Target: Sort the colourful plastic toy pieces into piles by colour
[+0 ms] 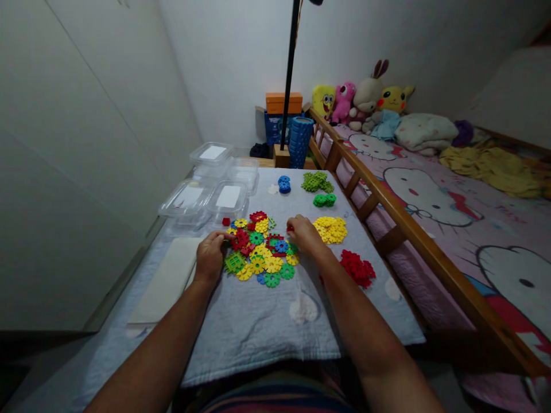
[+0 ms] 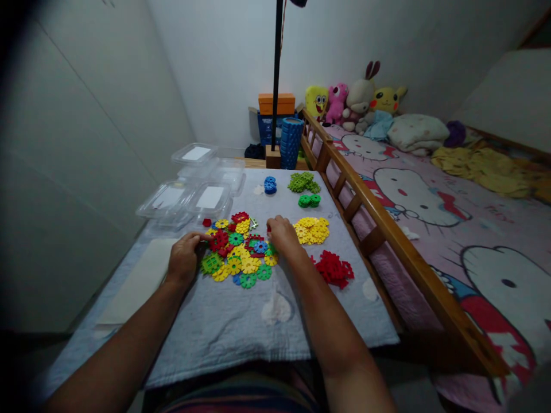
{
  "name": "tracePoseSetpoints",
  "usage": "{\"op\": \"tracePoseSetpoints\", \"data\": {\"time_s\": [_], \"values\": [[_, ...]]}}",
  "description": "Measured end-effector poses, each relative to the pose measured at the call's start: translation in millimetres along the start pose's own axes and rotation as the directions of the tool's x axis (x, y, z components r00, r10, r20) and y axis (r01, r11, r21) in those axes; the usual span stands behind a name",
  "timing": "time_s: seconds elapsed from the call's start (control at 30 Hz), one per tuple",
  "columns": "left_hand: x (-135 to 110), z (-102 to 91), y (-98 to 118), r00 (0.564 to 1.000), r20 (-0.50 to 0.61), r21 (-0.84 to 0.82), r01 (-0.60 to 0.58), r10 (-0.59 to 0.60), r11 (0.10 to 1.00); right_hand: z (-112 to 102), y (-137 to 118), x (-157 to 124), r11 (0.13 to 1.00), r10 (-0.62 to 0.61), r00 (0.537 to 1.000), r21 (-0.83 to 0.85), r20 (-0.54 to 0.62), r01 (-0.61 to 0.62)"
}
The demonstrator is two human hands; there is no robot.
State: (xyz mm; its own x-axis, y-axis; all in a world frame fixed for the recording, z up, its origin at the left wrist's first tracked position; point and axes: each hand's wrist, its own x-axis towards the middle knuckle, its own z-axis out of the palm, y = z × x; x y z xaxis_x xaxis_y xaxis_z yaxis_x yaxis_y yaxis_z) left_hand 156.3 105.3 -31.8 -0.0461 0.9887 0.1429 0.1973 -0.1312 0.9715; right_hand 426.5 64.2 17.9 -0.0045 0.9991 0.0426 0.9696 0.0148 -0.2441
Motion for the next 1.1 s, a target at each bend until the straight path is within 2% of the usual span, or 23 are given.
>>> {"op": "tracePoseSetpoints", "data": {"time_s": [0.1,0.2,0.27,0.37,0.6,0.73,0.93,1.1], "values": [[0.2,0.0,2.0,1.000,0.015,-0.054,-0.012,0.013,0.998,-22.5,29.7,-27.3,0.998,0.022,1.000,0.059,-0.003,-0.022],[1.4,1.6,0.3,1.000,0.024,-0.082,-0.005,0.007,0.997,-40.3,61.2,-58.1,0.997,0.060,0.998,0.039,0.021,-0.061],[2.0,2.8,-0.4,1.000,0.029,-0.095,0.005,-0.002,0.995,-45.4,75.9,-74.9,0.997,0.078,0.995,-0.004,0.056,-0.078],[1.6,3.6,1.0,1.000,0.024,-0.092,0.018,-0.016,0.996,-44.1,85.0,-89.7,0.992,0.115,0.988,-0.068,0.102,-0.108],[-1.1,3.1,1.5,0.997,0.008,-0.072,0.077,-0.077,0.994,-33.1,83.8,-96.1,0.983,0.152,0.975,-0.124,0.163,-0.132],[-0.9,3.6,2.8,0.999,-0.015,-0.019,0.050,-0.050,0.999,-34.5,84.4,-99.6,0.979,0.179,0.960,-0.132,0.214,-0.153],[1.4,4.0,-0.3,0.998,-0.004,-0.076,0.055,-0.056,0.996,-44.4,75.7,-100.9,0.981,0.193,0.980,-0.006,0.040,-0.193],[3.2,2.6,-7.0,1.000,0.015,-0.084,0.024,-0.023,0.996,-39.5,33.6,-85.7,0.991,0.065,0.997,0.116,-0.049,-0.059]]}}
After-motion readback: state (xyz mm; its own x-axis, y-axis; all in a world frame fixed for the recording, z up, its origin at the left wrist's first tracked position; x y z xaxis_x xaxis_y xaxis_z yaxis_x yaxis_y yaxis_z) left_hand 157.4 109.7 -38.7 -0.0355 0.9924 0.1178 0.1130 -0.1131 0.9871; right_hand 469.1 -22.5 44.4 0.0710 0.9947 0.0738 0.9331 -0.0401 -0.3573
